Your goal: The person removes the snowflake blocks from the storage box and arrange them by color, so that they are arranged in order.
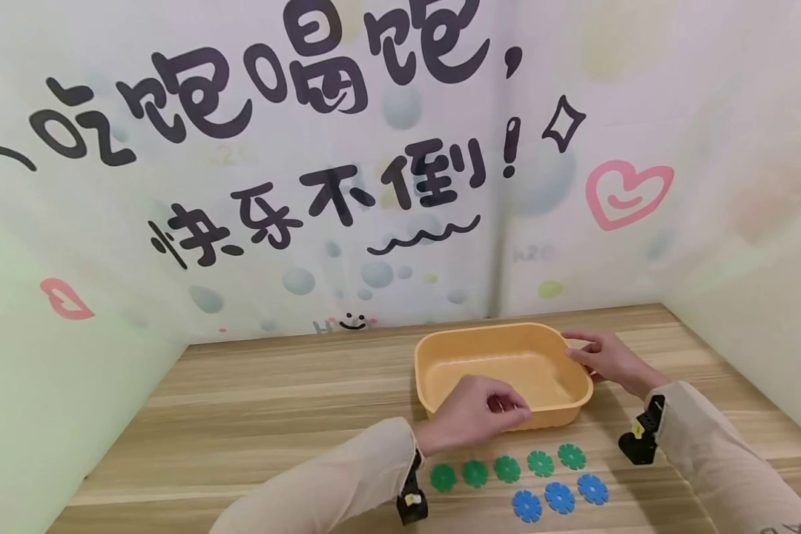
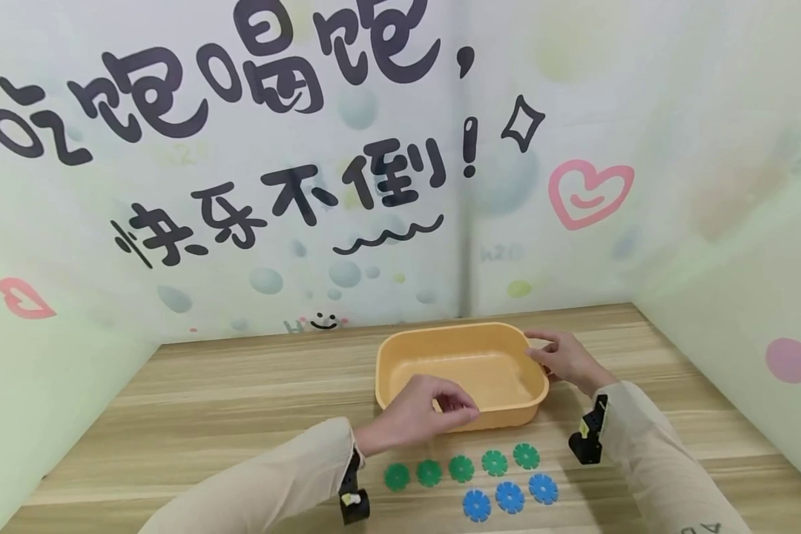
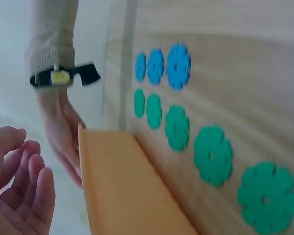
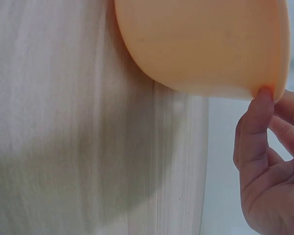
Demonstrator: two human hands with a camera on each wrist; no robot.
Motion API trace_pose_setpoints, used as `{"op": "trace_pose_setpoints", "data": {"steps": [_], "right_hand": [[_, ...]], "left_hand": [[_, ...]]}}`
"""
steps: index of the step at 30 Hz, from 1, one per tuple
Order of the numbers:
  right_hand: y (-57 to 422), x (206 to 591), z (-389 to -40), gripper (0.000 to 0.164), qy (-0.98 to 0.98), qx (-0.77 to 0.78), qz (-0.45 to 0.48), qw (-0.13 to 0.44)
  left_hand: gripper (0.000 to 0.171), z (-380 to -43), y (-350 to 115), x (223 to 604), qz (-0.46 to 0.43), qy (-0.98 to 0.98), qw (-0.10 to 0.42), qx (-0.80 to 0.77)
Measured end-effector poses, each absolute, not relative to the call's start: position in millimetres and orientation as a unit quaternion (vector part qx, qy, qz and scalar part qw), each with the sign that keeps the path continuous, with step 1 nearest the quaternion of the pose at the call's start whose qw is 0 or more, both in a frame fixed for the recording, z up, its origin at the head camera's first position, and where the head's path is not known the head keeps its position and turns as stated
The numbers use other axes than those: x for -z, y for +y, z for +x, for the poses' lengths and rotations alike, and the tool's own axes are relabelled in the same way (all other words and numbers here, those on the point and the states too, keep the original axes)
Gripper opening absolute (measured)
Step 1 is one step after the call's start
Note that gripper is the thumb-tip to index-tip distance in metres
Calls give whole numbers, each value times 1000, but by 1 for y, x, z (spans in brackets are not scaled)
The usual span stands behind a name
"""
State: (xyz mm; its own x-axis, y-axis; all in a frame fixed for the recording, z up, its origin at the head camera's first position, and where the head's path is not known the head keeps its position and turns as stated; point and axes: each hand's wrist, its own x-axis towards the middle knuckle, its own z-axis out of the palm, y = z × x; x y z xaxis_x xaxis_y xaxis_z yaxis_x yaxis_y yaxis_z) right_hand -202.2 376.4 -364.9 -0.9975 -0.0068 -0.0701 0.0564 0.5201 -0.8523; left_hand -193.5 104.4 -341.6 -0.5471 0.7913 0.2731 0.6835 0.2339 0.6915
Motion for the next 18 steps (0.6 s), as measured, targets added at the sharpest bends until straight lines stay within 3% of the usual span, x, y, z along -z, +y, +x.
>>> {"op": "trace_pose_setpoints", "data": {"steps": [3,7,18], "right_hand": [[377,365,-202,51,871,489,14,31],[377,366,-202,52,872,488,13,31],[378,366,-202,52,873,487,13,29]], "left_hand": [[14,-207,109,342,447,799,48,-400],[15,-220,118,342,415,816,65,-398],[14,-233,150,359,390,849,206,-290]]}}
